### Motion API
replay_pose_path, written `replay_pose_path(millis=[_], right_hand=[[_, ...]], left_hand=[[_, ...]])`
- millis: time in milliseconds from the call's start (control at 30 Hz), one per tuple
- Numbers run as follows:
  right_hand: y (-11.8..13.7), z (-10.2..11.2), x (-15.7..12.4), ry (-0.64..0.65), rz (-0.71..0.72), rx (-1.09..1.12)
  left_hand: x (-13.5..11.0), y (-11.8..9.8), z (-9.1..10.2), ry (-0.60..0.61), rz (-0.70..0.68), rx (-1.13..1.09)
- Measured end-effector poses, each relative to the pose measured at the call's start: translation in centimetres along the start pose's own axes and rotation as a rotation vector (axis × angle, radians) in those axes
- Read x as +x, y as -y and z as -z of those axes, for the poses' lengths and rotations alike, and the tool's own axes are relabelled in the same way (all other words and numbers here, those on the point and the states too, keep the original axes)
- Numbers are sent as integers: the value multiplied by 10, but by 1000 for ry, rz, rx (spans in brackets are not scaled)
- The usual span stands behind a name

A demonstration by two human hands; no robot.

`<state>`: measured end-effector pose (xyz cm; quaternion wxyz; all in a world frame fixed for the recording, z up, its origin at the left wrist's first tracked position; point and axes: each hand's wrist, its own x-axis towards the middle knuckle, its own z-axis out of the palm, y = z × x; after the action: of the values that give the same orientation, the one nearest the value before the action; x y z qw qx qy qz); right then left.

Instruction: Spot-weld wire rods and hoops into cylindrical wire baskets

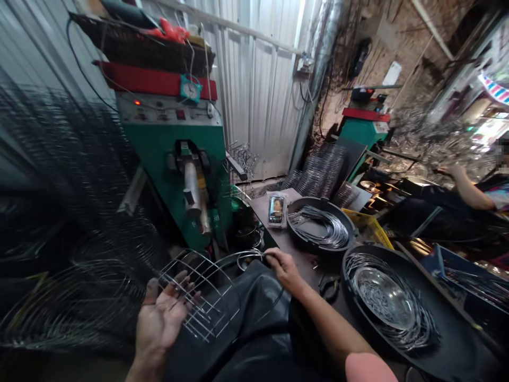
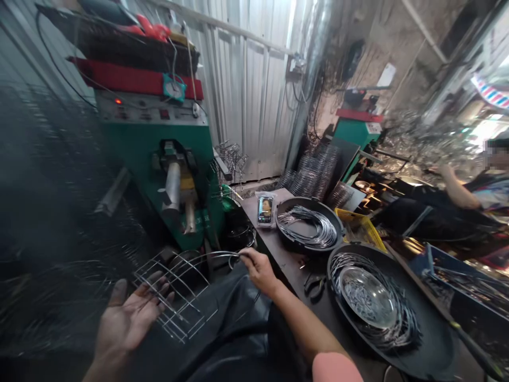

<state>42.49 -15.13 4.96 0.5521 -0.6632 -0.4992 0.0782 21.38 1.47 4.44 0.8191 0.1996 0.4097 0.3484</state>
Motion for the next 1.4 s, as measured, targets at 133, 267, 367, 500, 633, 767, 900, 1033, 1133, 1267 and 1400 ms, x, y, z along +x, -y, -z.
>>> replay_pose_path(millis=[133,267,367,500,633,767,900,1033,1133,1267,1400], right_hand=[[-25,-21,-1,36,-87,36],[-27,-25,6,224,-117,-12],[-11,-29,17,394,-44,-144],[19,-43,32,649,119,-447],[35,-59,41,776,266,-667],[41,-66,49,784,265,-739],[52,-69,54,854,241,-683],[60,-73,52,932,182,-713],[61,-76,47,921,173,-721],[61,-78,42,888,197,-695],[63,-77,44,876,165,-689]], left_hand=[[3,-5,5,-34,-49,58],[11,3,9,-91,-194,218],[14,14,10,-49,-248,303],[13,23,10,-21,-247,384],[7,17,13,-74,-184,385],[3,4,18,-26,-150,416],[6,5,19,-65,-145,378],[11,20,21,-118,-177,369],[11,31,22,-91,-212,426],[8,36,21,-68,-198,469],[4,30,20,-45,-234,467]])
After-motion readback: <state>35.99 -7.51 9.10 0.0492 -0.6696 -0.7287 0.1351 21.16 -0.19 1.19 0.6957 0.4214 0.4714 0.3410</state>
